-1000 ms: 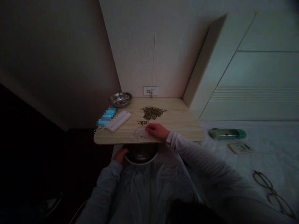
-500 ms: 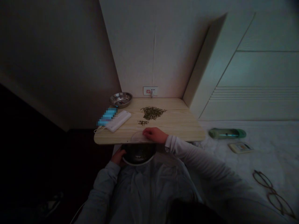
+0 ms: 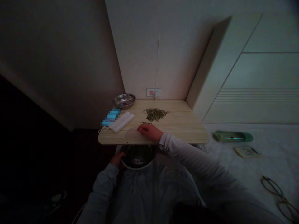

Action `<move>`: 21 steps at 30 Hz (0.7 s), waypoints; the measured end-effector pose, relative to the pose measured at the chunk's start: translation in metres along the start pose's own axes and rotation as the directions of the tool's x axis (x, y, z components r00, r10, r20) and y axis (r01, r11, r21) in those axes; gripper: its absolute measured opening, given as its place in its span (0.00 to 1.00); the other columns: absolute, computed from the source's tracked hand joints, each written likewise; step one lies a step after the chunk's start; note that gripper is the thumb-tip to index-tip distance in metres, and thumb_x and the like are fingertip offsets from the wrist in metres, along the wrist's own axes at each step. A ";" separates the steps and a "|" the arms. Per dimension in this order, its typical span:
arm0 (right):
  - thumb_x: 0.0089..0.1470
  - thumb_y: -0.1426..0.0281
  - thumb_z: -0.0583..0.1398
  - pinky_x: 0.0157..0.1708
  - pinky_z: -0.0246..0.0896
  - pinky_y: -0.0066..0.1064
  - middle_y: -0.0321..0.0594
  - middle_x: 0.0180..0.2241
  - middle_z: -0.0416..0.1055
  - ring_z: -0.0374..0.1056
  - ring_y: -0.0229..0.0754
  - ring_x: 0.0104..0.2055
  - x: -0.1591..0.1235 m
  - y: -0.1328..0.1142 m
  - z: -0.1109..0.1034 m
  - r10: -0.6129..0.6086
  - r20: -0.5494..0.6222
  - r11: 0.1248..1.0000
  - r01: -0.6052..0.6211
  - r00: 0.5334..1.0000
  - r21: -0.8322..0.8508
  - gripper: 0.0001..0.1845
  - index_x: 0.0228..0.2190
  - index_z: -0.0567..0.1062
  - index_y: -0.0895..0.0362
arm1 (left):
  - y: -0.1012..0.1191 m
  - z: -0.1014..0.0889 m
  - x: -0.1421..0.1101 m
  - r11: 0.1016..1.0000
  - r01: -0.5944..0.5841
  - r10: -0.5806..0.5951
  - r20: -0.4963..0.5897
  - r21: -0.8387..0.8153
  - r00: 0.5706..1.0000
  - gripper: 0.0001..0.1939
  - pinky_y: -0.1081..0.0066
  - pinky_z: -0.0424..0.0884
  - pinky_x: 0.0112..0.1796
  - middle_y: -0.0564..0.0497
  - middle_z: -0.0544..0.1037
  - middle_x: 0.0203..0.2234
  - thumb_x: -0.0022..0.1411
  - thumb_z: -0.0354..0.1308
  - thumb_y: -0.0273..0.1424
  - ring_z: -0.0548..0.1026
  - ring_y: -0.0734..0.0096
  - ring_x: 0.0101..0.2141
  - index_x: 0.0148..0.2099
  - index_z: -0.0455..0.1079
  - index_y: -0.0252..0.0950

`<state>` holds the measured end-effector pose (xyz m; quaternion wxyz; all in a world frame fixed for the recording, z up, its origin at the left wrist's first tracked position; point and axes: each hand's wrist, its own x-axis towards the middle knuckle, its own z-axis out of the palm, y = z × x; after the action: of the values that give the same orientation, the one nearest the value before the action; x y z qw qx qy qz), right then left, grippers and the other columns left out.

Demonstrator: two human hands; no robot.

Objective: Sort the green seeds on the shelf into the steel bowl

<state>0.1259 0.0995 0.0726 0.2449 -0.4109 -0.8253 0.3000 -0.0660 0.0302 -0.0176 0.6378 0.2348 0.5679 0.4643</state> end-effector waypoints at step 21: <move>0.47 0.68 0.49 0.29 0.52 0.23 0.37 0.26 0.67 0.59 0.32 0.27 -0.005 0.001 0.015 -0.037 0.069 0.999 0.037 0.997 -0.008 0.13 0.32 0.69 0.58 | -0.003 -0.010 0.003 1.000 0.026 -0.026 -0.011 -0.015 1.000 0.15 0.71 0.62 0.20 0.57 0.69 0.12 0.33 0.50 0.20 0.70 0.68 0.18 0.29 0.65 0.35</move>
<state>0.1197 0.0919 0.0607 0.2200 -0.3860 -0.8421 0.3056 -0.0750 0.0290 -0.0235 0.6424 0.2200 0.5709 0.4615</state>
